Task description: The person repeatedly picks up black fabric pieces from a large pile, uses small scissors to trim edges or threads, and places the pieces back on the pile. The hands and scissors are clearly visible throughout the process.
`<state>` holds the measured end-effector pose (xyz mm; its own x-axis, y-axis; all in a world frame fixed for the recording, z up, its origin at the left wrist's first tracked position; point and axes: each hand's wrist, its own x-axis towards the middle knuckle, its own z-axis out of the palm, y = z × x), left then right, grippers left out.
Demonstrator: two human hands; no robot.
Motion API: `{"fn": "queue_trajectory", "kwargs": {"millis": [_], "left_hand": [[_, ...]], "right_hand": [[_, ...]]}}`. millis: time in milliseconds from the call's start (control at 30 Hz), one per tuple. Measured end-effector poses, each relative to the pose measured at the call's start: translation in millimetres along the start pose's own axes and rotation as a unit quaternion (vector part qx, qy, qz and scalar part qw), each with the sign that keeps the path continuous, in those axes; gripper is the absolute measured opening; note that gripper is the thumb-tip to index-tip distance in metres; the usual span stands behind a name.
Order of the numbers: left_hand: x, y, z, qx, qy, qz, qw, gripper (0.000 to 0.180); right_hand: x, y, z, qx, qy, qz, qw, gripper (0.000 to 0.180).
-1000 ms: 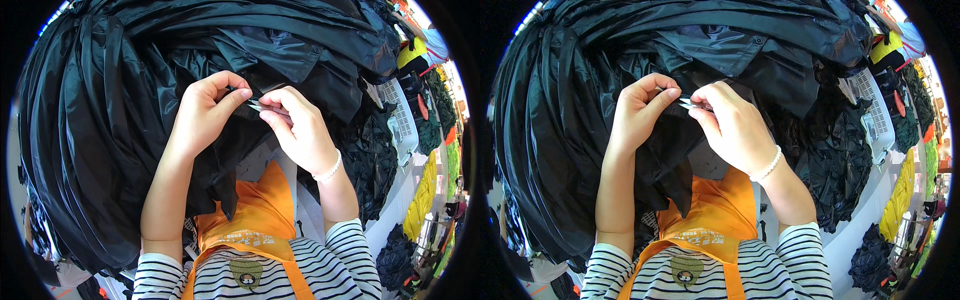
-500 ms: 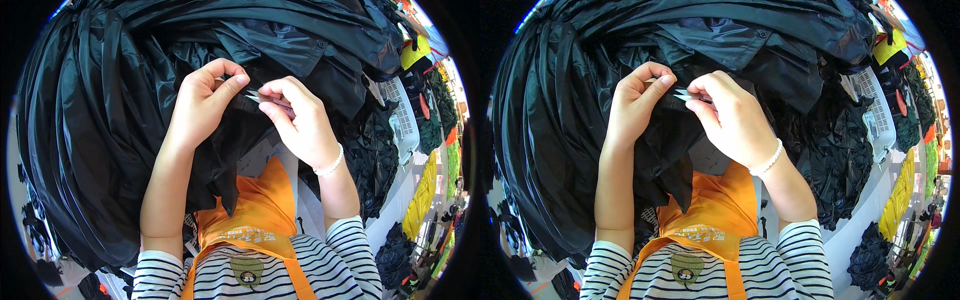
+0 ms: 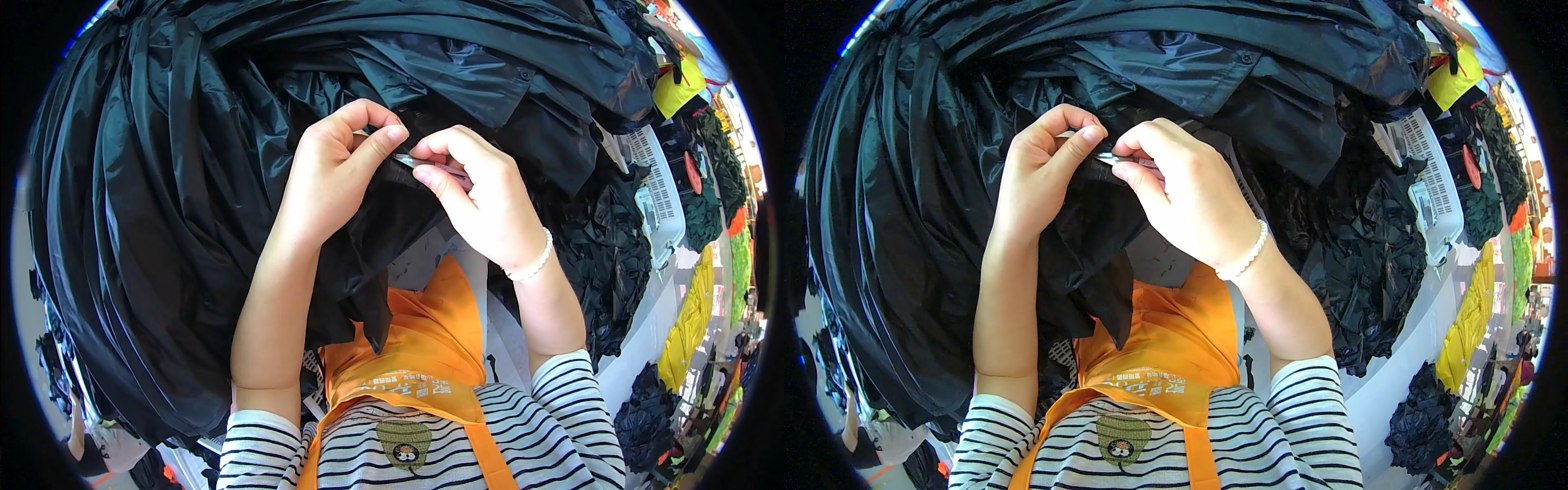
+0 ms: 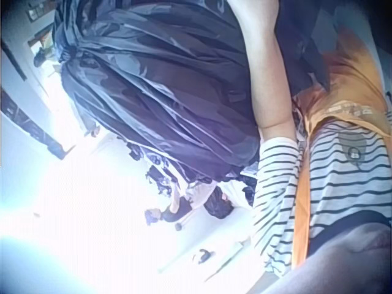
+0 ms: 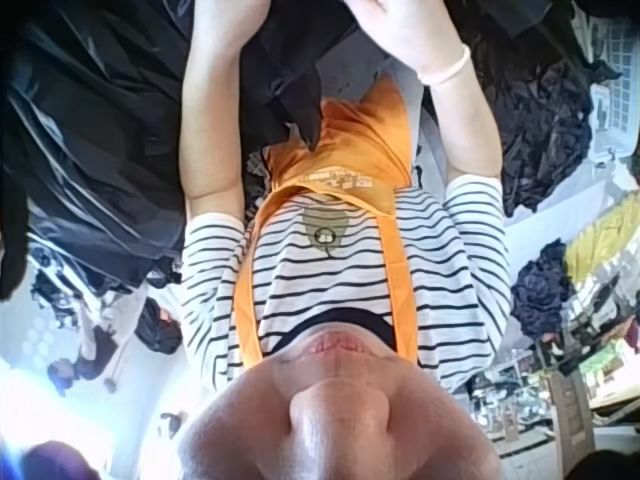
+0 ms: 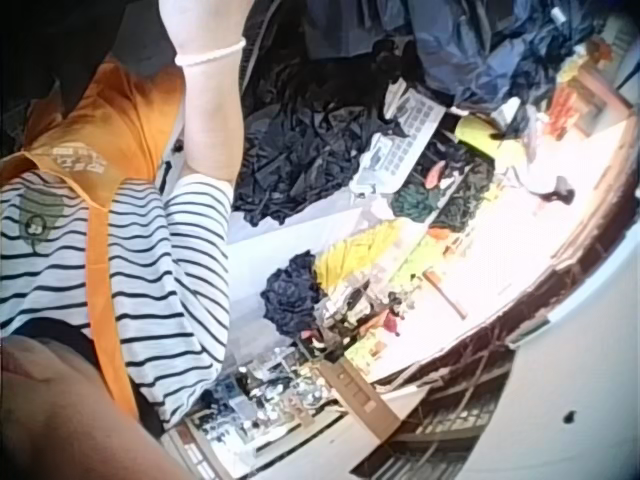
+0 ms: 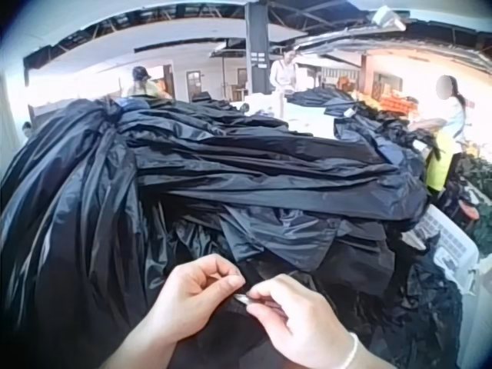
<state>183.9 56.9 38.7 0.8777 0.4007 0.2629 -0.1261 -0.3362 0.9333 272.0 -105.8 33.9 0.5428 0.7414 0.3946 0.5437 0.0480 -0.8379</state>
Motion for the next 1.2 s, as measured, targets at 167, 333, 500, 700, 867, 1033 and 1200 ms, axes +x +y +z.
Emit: {"fn": "queue_trajectory", "kwargs": {"millis": [167,333,500,700,867,1033,1200], "left_hand": [[0,-2,1,-0.006,0.001,0.006,1.000,0.016],[0,2,1,0.040,0.034,0.060,0.997,0.010],[-20,31,3,0.229,0.007,0.420,0.878,0.016],[-69,43,34,0.320,-0.348,0.295,0.830,0.032],[-48,54,13,0.351,0.103,0.333,0.869,0.031],[-40,22,1,0.342,0.079,0.381,0.855,0.033],[-47,15,1,0.327,0.119,0.442,0.827,0.033]], "right_hand": [[-4,4,1,0.057,0.015,0.015,0.998,0.016],[-12,5,-7,0.002,0.091,-0.010,0.996,0.032],[-16,28,-8,-0.040,0.116,0.008,0.992,0.017],[-16,24,-15,-0.025,0.167,-0.128,0.977,0.015],[-23,16,-13,-0.107,0.154,-0.225,0.956,0.031],[-25,10,-7,-0.153,0.147,-0.319,0.924,0.030],[-24,10,-5,-0.095,0.123,-0.290,0.944,0.023]]}}
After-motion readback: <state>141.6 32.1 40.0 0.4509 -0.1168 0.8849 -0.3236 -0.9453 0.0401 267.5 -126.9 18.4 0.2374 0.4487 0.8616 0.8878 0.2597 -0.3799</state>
